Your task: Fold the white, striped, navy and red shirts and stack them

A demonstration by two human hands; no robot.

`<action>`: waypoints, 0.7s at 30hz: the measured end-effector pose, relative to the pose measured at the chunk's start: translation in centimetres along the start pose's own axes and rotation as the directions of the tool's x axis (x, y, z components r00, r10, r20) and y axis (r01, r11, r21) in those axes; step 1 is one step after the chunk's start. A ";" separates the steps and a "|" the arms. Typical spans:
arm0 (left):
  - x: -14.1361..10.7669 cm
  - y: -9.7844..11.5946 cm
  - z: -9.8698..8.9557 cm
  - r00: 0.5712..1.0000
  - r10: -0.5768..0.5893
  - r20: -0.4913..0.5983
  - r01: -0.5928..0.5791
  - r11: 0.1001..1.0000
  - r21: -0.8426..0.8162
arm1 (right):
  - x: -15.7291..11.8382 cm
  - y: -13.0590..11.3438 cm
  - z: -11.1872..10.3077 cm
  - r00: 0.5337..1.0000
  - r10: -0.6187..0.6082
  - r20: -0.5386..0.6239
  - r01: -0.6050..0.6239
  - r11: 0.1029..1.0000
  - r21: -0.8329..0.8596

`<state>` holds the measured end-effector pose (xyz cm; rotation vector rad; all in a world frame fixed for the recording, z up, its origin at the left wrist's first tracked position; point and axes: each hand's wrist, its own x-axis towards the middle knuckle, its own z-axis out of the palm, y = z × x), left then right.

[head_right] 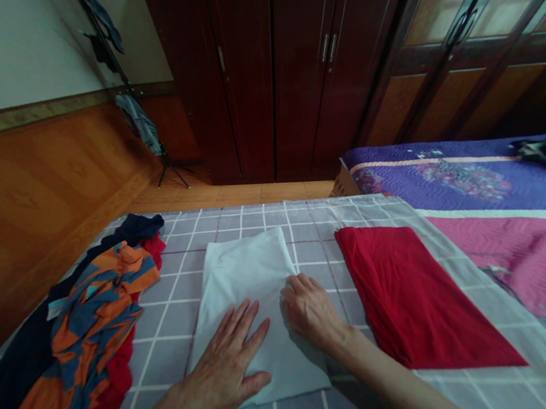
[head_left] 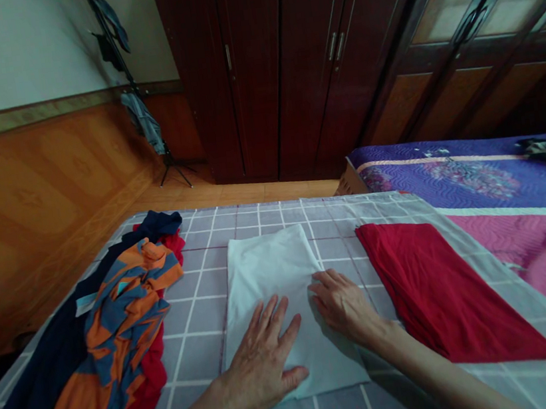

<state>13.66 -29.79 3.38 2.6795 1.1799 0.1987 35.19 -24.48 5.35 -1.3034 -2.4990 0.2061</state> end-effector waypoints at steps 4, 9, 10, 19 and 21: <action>2.1 1.7 -1.2 0.971 0.236 0.030 -0.236 0.972 -0.018 | 3.1 1.7 0.1 0.981 0.180 0.068 -0.192 0.911 0.365; 5.7 2.9 -1.1 0.895 0.439 0.081 -0.429 0.896 -0.116 | 7.7 5.2 0.0 0.938 0.288 0.193 -0.342 0.684 0.644; 6.0 2.9 -1.0 0.892 0.444 0.087 -0.431 0.893 -0.131 | 8.4 6.0 -0.3 0.934 0.297 0.199 -0.351 0.650 0.674; 6.2 2.0 0.9 0.871 0.491 0.018 -0.491 0.871 -0.016 | 9.4 9.2 -0.9 0.822 -0.038 0.568 -0.561 0.109 0.820; 6.3 1.8 2.1 0.856 0.516 -0.044 -0.512 0.856 0.077 | 9.8 10.0 0.2 0.881 0.056 0.469 -0.468 -0.044 0.883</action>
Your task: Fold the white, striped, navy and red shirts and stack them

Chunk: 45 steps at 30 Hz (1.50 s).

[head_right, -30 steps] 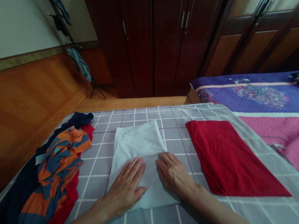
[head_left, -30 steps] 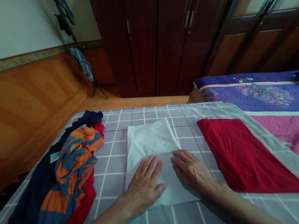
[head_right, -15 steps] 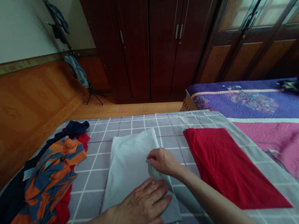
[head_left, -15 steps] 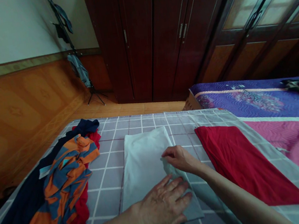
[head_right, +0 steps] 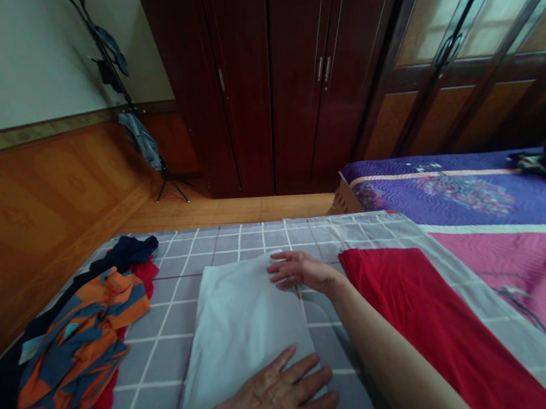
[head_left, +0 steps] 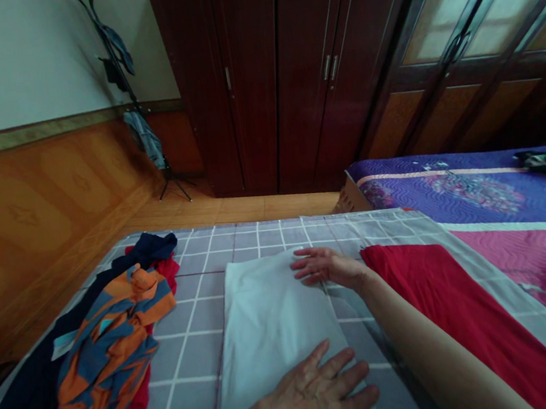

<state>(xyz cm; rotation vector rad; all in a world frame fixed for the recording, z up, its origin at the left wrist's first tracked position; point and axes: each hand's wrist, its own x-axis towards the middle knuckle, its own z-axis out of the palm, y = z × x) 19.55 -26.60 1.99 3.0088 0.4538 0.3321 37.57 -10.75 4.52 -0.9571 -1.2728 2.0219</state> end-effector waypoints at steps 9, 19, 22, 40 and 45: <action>-0.2 -0.7 3.0 0.980 0.097 -0.172 -0.030 0.934 0.355 | 0.2 0.8 0.8 0.978 -0.207 0.012 0.200 0.955 0.220; -0.2 -0.8 2.8 0.973 0.118 -0.197 -0.024 0.907 0.421 | 0.3 0.7 1.5 0.976 -0.219 0.017 0.209 0.949 0.236; -0.2 -0.7 2.8 0.979 0.085 -0.186 -0.001 0.910 0.414 | -0.3 1.1 2.4 0.903 0.060 0.426 -0.094 0.994 0.058; -0.3 -0.5 2.8 0.986 0.057 -0.154 -0.009 0.955 0.296 | 1.0 1.7 3.8 0.971 -0.216 -0.098 0.216 0.976 -0.011; 0.5 -0.3 0.5 0.980 -0.018 -0.200 0.014 1.000 -0.022 | 0.8 0.6 4.4 0.884 -0.386 -0.265 0.308 0.906 -0.290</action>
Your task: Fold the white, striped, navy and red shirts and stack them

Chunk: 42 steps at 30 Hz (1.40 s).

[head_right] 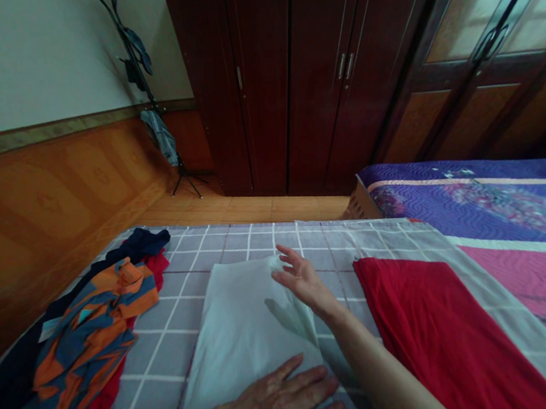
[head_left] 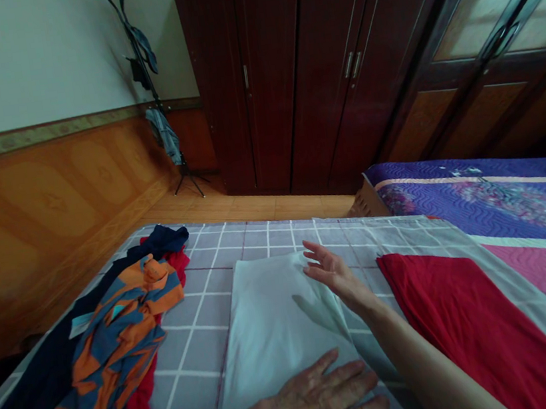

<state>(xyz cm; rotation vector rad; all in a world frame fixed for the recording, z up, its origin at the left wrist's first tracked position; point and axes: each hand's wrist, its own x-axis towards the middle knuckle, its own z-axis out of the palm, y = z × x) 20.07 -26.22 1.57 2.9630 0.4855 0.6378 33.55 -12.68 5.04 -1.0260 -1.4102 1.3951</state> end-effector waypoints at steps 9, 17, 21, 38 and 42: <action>0.4 -3.6 -4.4 0.553 -0.753 -0.355 0.453 0.630 -0.630 | -10.5 3.4 3.8 0.916 -0.400 0.036 0.298 0.617 -0.729; -1.3 -6.1 -2.0 0.818 -0.555 0.154 0.567 0.823 -0.045 | -15.0 5.9 3.9 0.856 -0.396 0.333 0.385 0.056 -0.921; -3.0 -9.5 -3.0 0.716 -0.675 0.179 0.664 0.737 0.126 | -14.8 5.6 4.0 0.864 -0.388 0.320 0.364 0.041 -0.931; -3.4 -15.4 -4.5 0.580 -0.796 0.174 0.760 0.605 0.237 | -14.9 6.0 4.1 0.877 -0.381 0.293 0.349 0.086 -0.933; -4.0 -15.1 -5.9 0.438 -0.898 0.038 0.852 0.429 0.300 | -14.8 5.9 4.0 0.860 -0.402 0.314 0.365 0.055 -0.929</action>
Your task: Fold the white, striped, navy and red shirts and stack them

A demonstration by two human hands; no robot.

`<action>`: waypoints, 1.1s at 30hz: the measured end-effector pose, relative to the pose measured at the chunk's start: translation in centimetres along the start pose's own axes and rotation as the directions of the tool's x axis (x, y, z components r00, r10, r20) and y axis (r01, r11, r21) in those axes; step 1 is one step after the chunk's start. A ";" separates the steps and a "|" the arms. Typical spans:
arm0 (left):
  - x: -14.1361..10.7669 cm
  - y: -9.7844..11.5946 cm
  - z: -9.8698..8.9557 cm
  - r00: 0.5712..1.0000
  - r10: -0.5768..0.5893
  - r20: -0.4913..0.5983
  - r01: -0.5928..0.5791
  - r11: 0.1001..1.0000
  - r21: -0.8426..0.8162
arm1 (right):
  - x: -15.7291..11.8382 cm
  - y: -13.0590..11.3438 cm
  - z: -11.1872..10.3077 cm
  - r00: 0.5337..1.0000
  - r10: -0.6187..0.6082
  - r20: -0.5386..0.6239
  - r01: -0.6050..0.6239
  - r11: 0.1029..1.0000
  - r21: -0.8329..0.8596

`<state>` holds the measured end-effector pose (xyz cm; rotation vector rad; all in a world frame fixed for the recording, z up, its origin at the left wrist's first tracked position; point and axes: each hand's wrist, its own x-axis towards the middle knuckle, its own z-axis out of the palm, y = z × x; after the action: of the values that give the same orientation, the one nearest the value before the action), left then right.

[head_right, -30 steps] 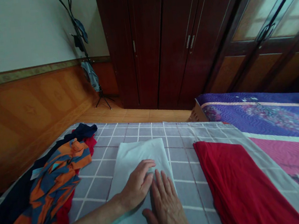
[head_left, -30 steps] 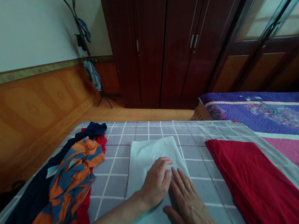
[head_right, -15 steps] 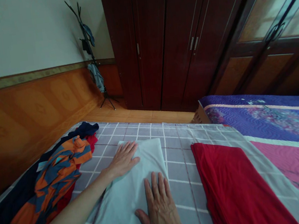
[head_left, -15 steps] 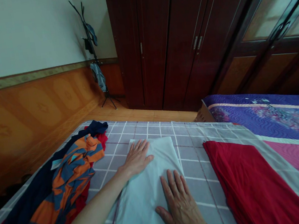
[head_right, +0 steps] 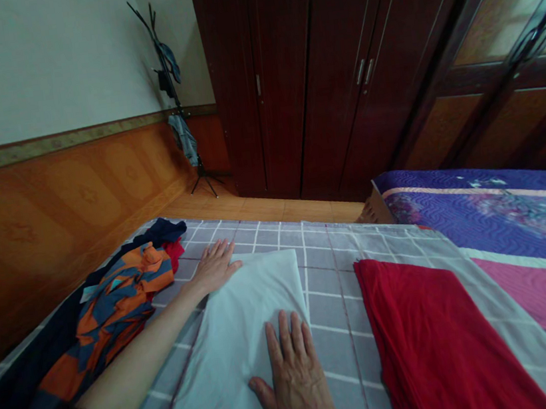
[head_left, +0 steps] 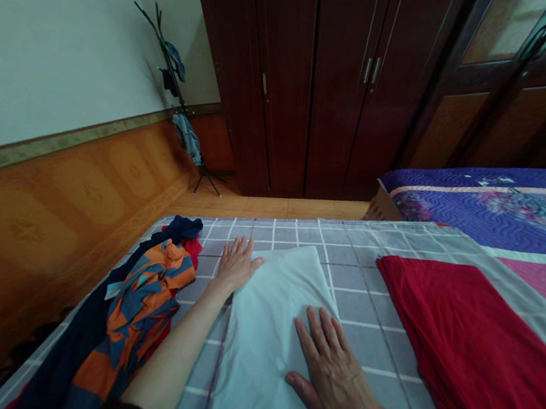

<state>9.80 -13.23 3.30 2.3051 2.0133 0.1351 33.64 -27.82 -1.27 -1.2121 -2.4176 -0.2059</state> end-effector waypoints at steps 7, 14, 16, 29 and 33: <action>-6.0 1.7 0.3 0.891 0.450 0.058 -0.442 0.890 -0.110 | -0.1 0.1 0.1 1.000 -0.015 -0.005 0.015 1.000 0.000; -6.0 -1.9 -0.4 0.996 0.082 -0.048 -0.083 0.996 -0.024 | -0.1 0.2 0.3 1.000 -0.001 -0.016 0.001 0.999 0.040; -7.6 -1.6 -1.0 0.990 0.133 -0.039 -0.135 0.989 -0.054 | 0.0 0.2 0.4 1.000 -0.003 -0.025 0.004 0.999 0.047; -16.5 -0.7 -0.8 0.977 0.208 0.039 -0.203 0.973 -0.114 | 0.3 0.3 0.1 0.997 -0.063 -0.035 0.061 0.997 -0.051; -18.1 0.1 -0.2 0.951 0.292 0.100 -0.277 0.951 -0.138 | 0.4 0.4 0.0 0.997 -0.072 -0.039 0.070 0.996 -0.053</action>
<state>7.47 -31.18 3.22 2.4468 1.5622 0.1297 33.74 -27.33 -1.11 -1.1335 -2.4361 -0.3129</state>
